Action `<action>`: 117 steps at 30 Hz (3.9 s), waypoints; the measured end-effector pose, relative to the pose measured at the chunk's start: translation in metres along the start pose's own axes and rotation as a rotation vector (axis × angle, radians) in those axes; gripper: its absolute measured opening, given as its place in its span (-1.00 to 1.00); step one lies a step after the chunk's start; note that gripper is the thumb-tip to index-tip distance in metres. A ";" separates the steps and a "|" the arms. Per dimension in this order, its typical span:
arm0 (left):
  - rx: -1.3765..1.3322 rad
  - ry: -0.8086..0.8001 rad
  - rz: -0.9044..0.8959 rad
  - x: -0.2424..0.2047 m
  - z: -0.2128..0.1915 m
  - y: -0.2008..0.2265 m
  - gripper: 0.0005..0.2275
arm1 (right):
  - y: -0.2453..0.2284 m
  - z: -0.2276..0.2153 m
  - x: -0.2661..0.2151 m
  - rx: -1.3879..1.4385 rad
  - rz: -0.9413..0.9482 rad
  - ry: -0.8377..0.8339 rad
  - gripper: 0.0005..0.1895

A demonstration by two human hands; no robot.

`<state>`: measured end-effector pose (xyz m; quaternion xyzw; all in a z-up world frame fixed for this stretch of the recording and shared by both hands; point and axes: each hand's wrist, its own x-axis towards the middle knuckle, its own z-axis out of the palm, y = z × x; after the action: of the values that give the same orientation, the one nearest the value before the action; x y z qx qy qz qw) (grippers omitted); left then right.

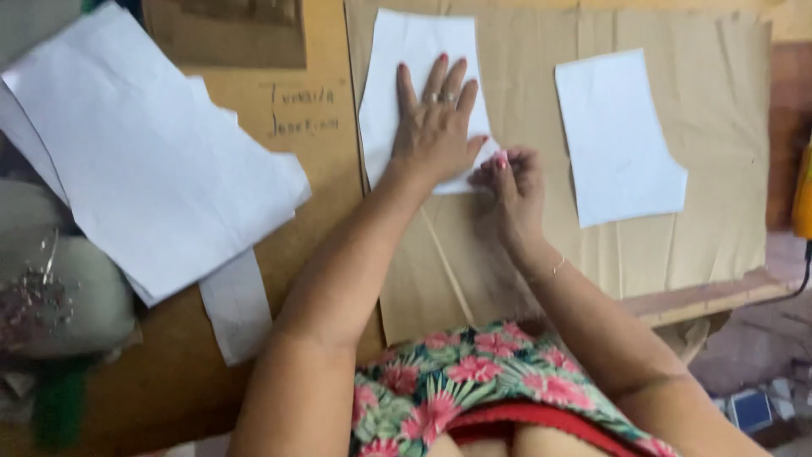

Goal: The person places paper pattern pieces onto a large sheet of brown paper, traces their outlines with a pencil, and uses a ruler to draw straight lines. They then pin the pattern pieces to the brown paper to secure them in place.

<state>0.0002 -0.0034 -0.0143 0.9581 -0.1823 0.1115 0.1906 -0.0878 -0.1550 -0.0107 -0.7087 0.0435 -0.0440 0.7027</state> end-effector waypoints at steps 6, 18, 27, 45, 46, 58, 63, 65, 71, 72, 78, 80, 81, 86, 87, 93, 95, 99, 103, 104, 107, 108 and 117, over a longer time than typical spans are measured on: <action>-0.071 -0.337 0.140 0.008 -0.022 -0.032 -0.23 | -0.031 0.009 0.005 -0.220 0.038 -0.072 -0.71; 0.004 -0.495 0.244 -0.002 -0.064 -0.048 -0.23 | -0.025 0.045 -0.017 -0.747 -0.839 -0.548 -0.90; 0.016 -0.503 0.249 0.001 -0.061 -0.049 -0.23 | -0.021 0.082 -0.017 -0.749 -0.980 -0.497 -0.97; -0.035 -0.470 0.281 0.002 -0.052 -0.055 -0.19 | -0.033 0.013 0.002 -0.878 -1.018 -0.571 -0.90; -0.034 -0.472 0.282 0.001 -0.052 -0.055 -0.19 | -0.035 0.006 0.004 -0.877 -1.016 -0.570 -0.90; -0.004 -0.488 0.285 0.003 -0.051 -0.053 -0.18 | -0.028 -0.069 0.022 -0.982 -0.958 -0.634 -0.78; -0.026 -0.459 0.292 0.002 -0.050 -0.055 -0.19 | -0.032 -0.085 0.025 -0.979 -0.972 -0.564 -0.87; -0.010 -0.457 0.302 0.002 -0.049 -0.055 -0.19 | -0.029 -0.096 0.026 -1.022 -0.965 -0.558 -0.84; 0.114 -0.352 0.411 -0.001 -0.036 -0.061 -0.26 | -0.065 -0.092 0.022 -0.866 -0.681 -0.322 -0.84; 0.229 -0.268 0.501 -0.002 -0.032 -0.063 -0.31 | -0.070 -0.092 0.020 -0.783 -0.575 -0.193 -0.83; 0.328 -0.264 0.183 -0.023 0.013 -0.018 -0.52 | -0.072 -0.075 0.023 -0.827 -0.468 -0.279 -0.88; 0.217 -0.246 0.041 -0.030 0.005 0.004 -0.50 | -0.076 -0.062 0.030 -0.802 -0.466 -0.370 -0.86; 0.096 -0.226 -0.061 -0.033 0.002 0.015 -0.47 | -0.078 -0.055 0.031 -0.790 -0.448 -0.425 -0.84; 0.046 -0.080 -0.081 -0.051 0.005 0.019 -0.29 | -0.079 -0.012 0.060 -0.798 -0.656 -0.617 -0.84; -0.018 -0.127 -0.062 -0.049 0.000 0.017 -0.27 | -0.078 -0.004 0.068 -0.806 -0.751 -0.647 -0.82; 0.038 0.243 -0.150 -0.050 0.031 0.024 -0.51 | -0.083 0.078 0.081 -0.753 -1.016 -1.090 -0.78; 0.040 0.060 -0.237 -0.039 0.032 0.022 -0.50 | -0.072 0.088 0.082 -0.817 -0.985 -1.087 -0.79; 0.049 -0.361 -0.275 -0.038 0.005 0.019 -0.38 | -0.051 0.096 0.076 -1.068 -0.864 -1.026 -0.79; 0.067 -0.504 -0.244 -0.018 -0.020 0.028 -0.37 | -0.033 0.108 0.061 -1.257 -0.768 -0.969 -0.77; 0.066 -0.453 -0.245 0.008 -0.021 0.041 -0.39 | -0.029 0.108 0.058 -1.323 -0.735 -0.941 -0.75; 0.068 -0.297 -0.234 0.030 -0.018 0.055 -0.47 | -0.020 0.108 0.051 -1.516 -0.630 -0.832 -0.70; 0.070 -0.245 -0.227 0.028 -0.017 0.054 -0.49 | -0.018 0.109 0.050 -1.578 -0.593 -0.790 -0.68; 0.068 0.216 -0.187 0.015 -0.010 0.046 -0.68 | 0.012 0.119 0.031 -2.080 -0.211 -0.407 -0.47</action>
<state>-0.0056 -0.0439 0.0142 0.9593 -0.0670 0.2017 0.1860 -0.0419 -0.0412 -0.0232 -0.9548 -0.1200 0.0735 -0.2617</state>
